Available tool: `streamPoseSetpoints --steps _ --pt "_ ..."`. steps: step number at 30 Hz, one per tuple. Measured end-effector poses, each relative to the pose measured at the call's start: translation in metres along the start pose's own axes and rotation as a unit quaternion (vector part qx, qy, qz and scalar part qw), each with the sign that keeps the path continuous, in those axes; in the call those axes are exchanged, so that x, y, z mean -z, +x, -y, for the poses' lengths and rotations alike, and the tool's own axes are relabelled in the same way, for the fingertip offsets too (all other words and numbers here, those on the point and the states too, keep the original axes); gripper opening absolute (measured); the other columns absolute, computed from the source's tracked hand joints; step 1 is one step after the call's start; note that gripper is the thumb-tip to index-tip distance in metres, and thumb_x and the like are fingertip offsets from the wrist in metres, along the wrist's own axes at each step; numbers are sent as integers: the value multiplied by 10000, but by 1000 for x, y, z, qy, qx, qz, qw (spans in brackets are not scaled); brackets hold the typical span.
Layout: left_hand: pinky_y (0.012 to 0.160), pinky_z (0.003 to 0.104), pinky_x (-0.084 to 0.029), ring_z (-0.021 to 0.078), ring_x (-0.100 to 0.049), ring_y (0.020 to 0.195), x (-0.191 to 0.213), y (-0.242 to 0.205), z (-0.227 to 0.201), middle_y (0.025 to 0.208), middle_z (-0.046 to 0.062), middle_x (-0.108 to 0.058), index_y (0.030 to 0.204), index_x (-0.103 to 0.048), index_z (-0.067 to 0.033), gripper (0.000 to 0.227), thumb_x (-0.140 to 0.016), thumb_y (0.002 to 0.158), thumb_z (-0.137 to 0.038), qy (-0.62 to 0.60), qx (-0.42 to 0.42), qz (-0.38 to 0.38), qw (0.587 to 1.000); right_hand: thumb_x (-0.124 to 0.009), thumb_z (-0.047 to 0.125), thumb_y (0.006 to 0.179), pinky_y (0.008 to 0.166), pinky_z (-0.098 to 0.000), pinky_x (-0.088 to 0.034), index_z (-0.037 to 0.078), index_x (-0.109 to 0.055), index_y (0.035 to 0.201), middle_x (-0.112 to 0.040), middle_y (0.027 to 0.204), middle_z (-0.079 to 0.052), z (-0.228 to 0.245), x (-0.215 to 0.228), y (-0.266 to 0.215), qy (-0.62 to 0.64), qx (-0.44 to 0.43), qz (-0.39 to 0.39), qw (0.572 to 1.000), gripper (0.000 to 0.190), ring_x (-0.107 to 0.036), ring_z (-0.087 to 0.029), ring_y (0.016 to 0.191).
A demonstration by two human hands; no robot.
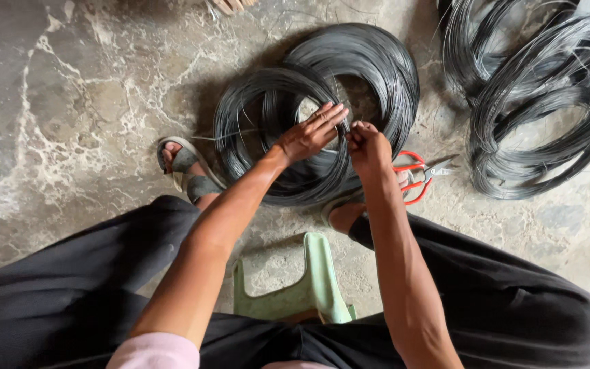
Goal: The person sits on a small stool and coils a long length of black wire into a circular bundle. They use red-handled shears to cut the wire and a thin string to tie the coil. The person also lifts the coil to hang it on a hanging scale for weighing.
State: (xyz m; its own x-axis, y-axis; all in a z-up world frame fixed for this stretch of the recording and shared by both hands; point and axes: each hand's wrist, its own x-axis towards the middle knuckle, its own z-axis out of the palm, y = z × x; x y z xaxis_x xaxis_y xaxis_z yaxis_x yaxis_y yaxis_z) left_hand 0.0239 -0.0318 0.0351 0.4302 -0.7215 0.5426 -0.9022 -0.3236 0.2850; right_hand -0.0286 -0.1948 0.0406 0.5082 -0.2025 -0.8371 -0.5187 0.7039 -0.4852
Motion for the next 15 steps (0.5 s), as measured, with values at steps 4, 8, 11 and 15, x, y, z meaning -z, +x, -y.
streamPoseSetpoints --steps 4,8,11,15 --pt "1055 417 -338 306 -451 1207 2 -4 -3 1229 182 -522 813 -534 -6 156 -405 891 -43 -17 2 21 1000 -446 81 896 523 -200 -319 22 -507 860 -357 625 -1 -6 6 3 -10 -7 11 1000 93 -507 -195 692" --pt "1071 418 -312 302 -432 1222 -16 -12 -1 1241 191 -511 794 -526 8 77 -454 819 -5 -72 28 44 996 -441 78 909 513 -206 -301 24 -495 865 -362 634 3 -12 -2 -12 -2 48 -10 999 89 -503 -182 677" --pt "1058 405 -319 292 -456 1205 -15 -11 1 1219 194 -531 790 -536 8 86 -460 831 2 -66 15 51 996 -477 103 913 540 -204 -337 54 -514 887 -442 684 3 -31 -6 -27 52 111 -25 992 67 -531 -171 715" --pt "1068 409 -308 293 -455 1205 -24 -19 1 1224 195 -528 784 -540 10 65 -480 806 2 -59 20 68 996 -485 126 926 607 -190 -346 29 -547 900 -460 701 -39 -39 -34 -71 -25 227 -52 972 117 -482 -134 710"
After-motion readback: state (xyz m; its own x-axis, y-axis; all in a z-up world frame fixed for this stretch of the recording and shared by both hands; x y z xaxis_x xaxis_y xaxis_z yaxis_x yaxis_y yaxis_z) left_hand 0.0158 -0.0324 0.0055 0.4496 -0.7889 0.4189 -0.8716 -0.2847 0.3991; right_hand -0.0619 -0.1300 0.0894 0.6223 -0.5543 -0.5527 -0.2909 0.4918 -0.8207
